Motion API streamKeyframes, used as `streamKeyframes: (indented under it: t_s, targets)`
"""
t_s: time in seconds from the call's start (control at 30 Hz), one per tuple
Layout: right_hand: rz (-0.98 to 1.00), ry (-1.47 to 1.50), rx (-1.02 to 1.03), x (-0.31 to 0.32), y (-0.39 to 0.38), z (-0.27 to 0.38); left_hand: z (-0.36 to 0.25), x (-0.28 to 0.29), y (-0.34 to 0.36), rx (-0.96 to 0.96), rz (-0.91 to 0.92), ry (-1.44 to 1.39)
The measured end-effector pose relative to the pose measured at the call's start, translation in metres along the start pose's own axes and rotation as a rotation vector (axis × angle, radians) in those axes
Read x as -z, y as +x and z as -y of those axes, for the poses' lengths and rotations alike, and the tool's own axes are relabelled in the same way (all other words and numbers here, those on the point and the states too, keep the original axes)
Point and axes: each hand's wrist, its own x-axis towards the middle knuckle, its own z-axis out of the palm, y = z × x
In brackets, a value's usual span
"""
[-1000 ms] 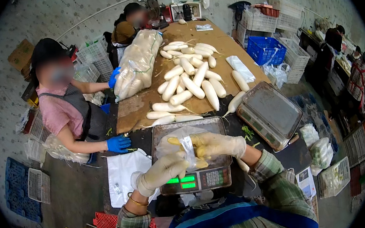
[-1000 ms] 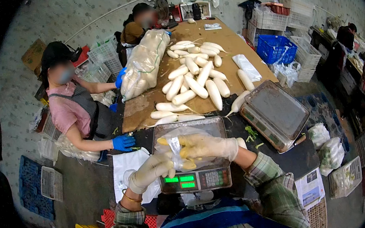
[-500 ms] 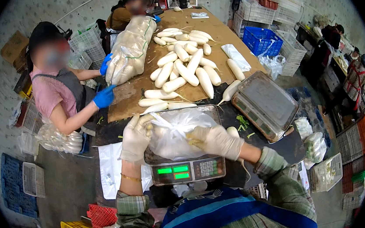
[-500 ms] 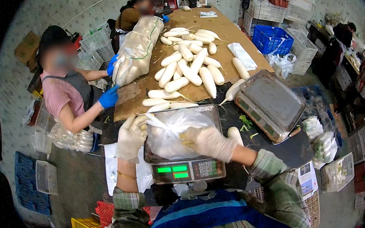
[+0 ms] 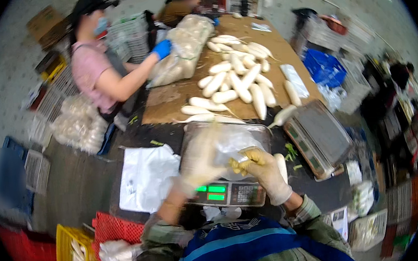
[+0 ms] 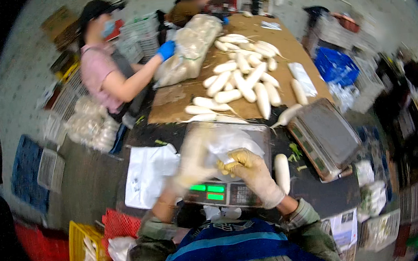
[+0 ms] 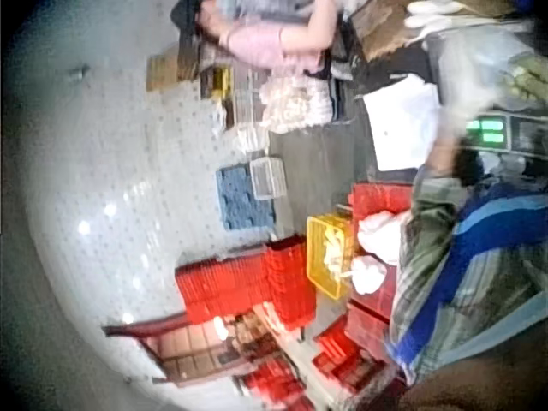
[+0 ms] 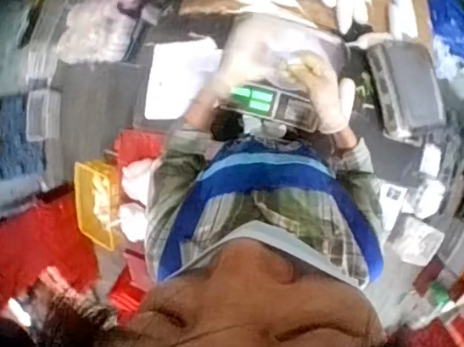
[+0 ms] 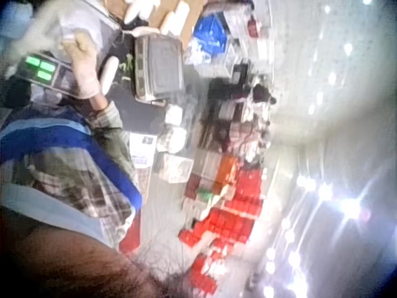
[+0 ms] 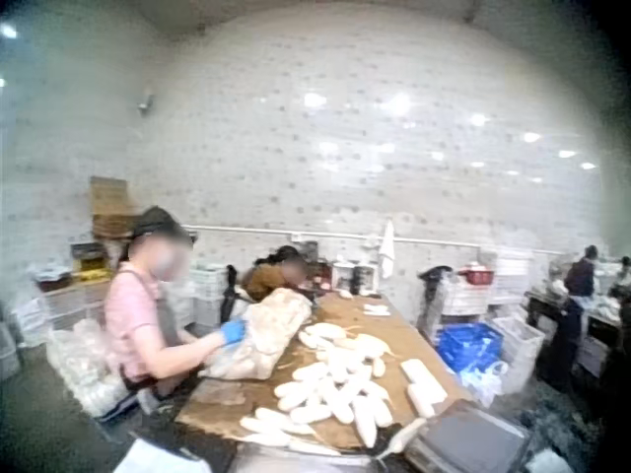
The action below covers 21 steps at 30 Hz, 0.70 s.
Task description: The person places white radishes into a plastic bag on a digital scale, adjusts the count to reach a target weight, and then removes the bag to place it into a red crate. The process repeats with new bags and radishes.
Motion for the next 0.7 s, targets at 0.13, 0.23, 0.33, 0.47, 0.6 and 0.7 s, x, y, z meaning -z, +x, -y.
streamKeyframes:
  t_s: [0.13, 0.23, 0.33, 0.47, 0.6, 0.7]
  targets:
    - [0.064, -0.283, 0.311, -0.037, -0.015, 0.023, 0.012, -0.009, -0.027, -0.052, 0.171, -0.002]
    - [-0.007, -0.256, 0.382, -0.030, -0.026, 0.029, -0.006, 0.012, -0.030, 0.073, -0.020, 0.007]
    - [0.116, -0.086, 0.364, -0.066, -0.027, 0.046, -0.036, 0.077, -0.047, 0.251, -0.327, 0.003]
    - [0.291, -0.239, 0.333, -0.076, 0.001, 0.026, -0.066, 0.150, -0.133, 0.747, -0.592, -0.312]
    - [0.505, -0.121, 0.094, -0.137, -0.004, 0.006, -0.096, 0.166, -0.234, 0.981, -0.733, -0.218]
    - [0.835, -0.220, -0.104, -0.157, 0.002, -0.025, -0.124, 0.176, -0.279, 1.192, -0.849, 0.038]
